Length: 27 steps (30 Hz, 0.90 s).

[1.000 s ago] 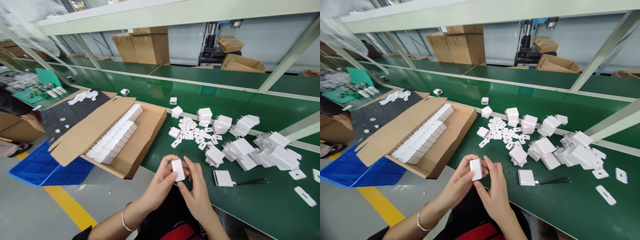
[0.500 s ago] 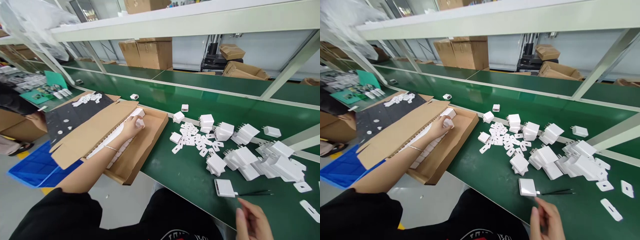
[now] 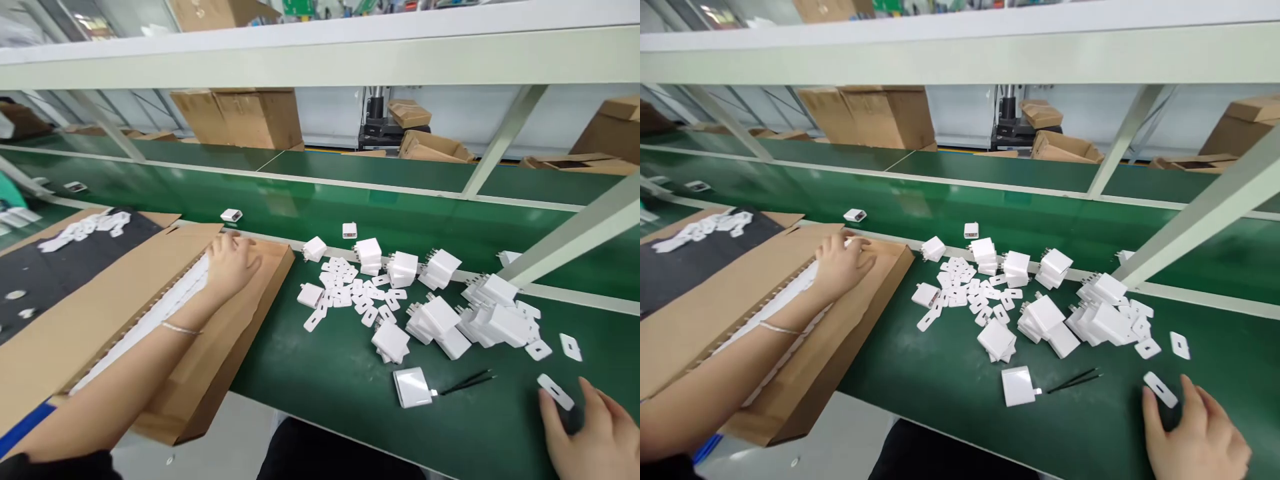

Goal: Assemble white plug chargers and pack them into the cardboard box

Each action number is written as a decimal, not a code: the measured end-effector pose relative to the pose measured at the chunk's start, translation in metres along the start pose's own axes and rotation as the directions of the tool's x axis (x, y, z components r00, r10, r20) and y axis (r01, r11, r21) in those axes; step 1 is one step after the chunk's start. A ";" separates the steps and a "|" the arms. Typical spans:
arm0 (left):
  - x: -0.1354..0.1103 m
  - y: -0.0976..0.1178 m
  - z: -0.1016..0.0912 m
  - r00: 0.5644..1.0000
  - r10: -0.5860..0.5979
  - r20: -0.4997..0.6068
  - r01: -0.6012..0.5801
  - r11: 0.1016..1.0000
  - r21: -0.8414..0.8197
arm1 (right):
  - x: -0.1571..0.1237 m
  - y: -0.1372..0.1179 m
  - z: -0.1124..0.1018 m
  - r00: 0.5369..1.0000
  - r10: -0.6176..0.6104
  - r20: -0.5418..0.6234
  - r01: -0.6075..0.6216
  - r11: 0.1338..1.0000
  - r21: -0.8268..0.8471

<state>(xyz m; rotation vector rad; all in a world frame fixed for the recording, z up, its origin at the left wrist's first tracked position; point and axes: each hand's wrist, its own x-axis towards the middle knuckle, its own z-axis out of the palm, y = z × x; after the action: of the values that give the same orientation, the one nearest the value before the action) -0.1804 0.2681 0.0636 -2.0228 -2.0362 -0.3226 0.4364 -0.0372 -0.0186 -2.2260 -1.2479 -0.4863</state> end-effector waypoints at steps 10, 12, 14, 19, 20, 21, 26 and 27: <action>0.152 0.228 0.032 0.734 0.601 0.315 -0.447 0.778 -0.442 | -0.001 0.007 0.006 0.998 -0.027 0.054 0.036 0.984 -0.177; 0.166 0.250 0.043 0.683 0.630 0.370 -0.411 0.750 -0.519 | -0.001 0.011 0.006 0.996 -0.084 0.026 0.086 0.990 -0.112; 0.174 0.262 0.050 0.658 0.645 0.389 -0.355 0.721 -0.595 | 0.000 0.012 0.006 0.996 -0.081 0.027 0.082 0.996 -0.047; 0.182 0.241 0.041 0.724 0.604 0.333 -0.159 0.616 -0.772 | 0.001 0.007 0.002 0.981 0.156 0.113 -0.165 0.983 0.076; 0.182 0.232 0.033 0.744 0.593 0.308 -0.123 0.575 -0.809 | 0.001 0.006 0.001 0.969 0.206 0.136 -0.219 0.971 0.091; 0.180 0.222 0.024 0.763 0.584 0.278 -0.094 0.525 -0.846 | 0.002 0.006 0.000 0.956 0.249 0.156 -0.266 0.959 0.099; 0.132 0.187 -0.036 0.808 0.583 0.086 -0.069 0.238 -0.969 | 0.001 0.007 -0.004 0.953 0.237 0.189 -0.260 0.960 0.107; 0.117 0.183 -0.048 0.806 0.589 0.051 -0.080 0.193 -0.978 | 0.001 0.007 -0.004 0.964 0.188 0.186 -0.211 0.971 0.112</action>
<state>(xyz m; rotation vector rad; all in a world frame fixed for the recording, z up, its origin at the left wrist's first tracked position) 0.0035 0.3643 0.1435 -3.4988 -1.4672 -1.4496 0.4423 -0.0420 -0.0166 -2.2889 -1.0882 -0.1301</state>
